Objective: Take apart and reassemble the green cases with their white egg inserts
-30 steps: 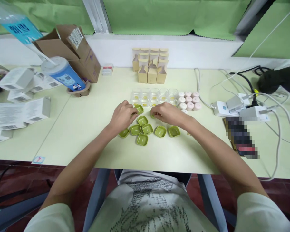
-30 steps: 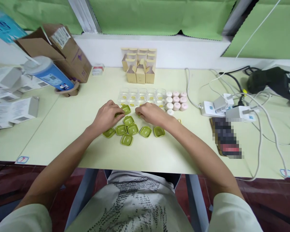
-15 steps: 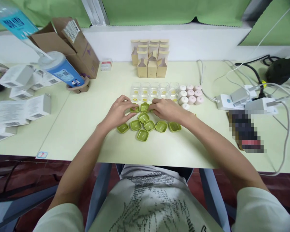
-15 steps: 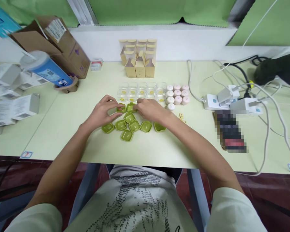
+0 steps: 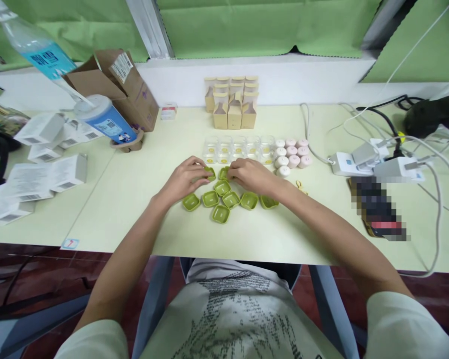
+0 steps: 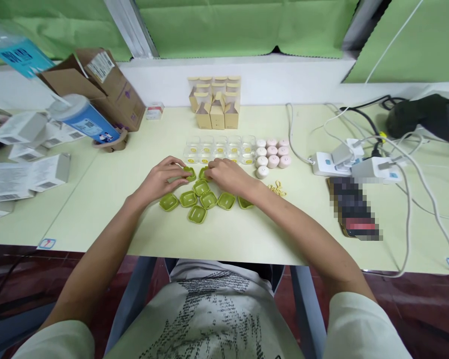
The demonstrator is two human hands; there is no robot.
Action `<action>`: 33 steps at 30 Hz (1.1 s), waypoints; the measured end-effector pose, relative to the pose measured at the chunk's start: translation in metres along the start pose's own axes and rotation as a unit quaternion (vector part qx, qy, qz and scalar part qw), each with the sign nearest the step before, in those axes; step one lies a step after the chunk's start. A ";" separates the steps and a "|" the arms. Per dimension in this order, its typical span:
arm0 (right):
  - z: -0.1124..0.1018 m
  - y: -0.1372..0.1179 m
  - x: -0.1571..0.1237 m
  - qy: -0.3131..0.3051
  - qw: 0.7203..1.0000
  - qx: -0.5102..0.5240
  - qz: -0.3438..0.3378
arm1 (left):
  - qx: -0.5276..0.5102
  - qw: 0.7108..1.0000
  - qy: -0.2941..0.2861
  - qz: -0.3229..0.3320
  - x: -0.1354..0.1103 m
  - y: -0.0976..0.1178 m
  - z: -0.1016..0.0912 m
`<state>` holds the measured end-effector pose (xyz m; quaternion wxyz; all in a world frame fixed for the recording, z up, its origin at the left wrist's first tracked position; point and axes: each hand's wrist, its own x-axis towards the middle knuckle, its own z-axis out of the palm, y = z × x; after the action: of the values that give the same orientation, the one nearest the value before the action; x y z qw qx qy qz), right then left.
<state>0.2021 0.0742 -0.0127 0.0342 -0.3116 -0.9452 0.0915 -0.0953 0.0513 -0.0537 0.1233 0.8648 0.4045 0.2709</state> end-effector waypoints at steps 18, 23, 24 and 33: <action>-0.019 -0.030 -0.010 0.009 1.000 -0.017 -0.017 | 0.028 0.993 0.099 0.051 0.003 0.001 0.000; -0.024 -0.049 -0.011 -0.088 0.991 -0.088 -0.052 | 0.034 0.990 0.107 0.087 0.003 0.009 -0.001; -0.025 -0.049 -0.012 -0.108 0.989 -0.088 -0.045 | 0.040 0.990 0.101 0.091 0.003 0.011 0.001; -0.034 -0.046 -0.022 -0.183 0.982 -0.043 0.022 | 0.092 0.990 0.075 0.077 0.001 0.009 0.006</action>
<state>0.1973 0.0303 0.0295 -0.1543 -0.3115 -0.9315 0.1073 -0.0855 0.0460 -0.0541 -0.0088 0.8781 0.3683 0.3053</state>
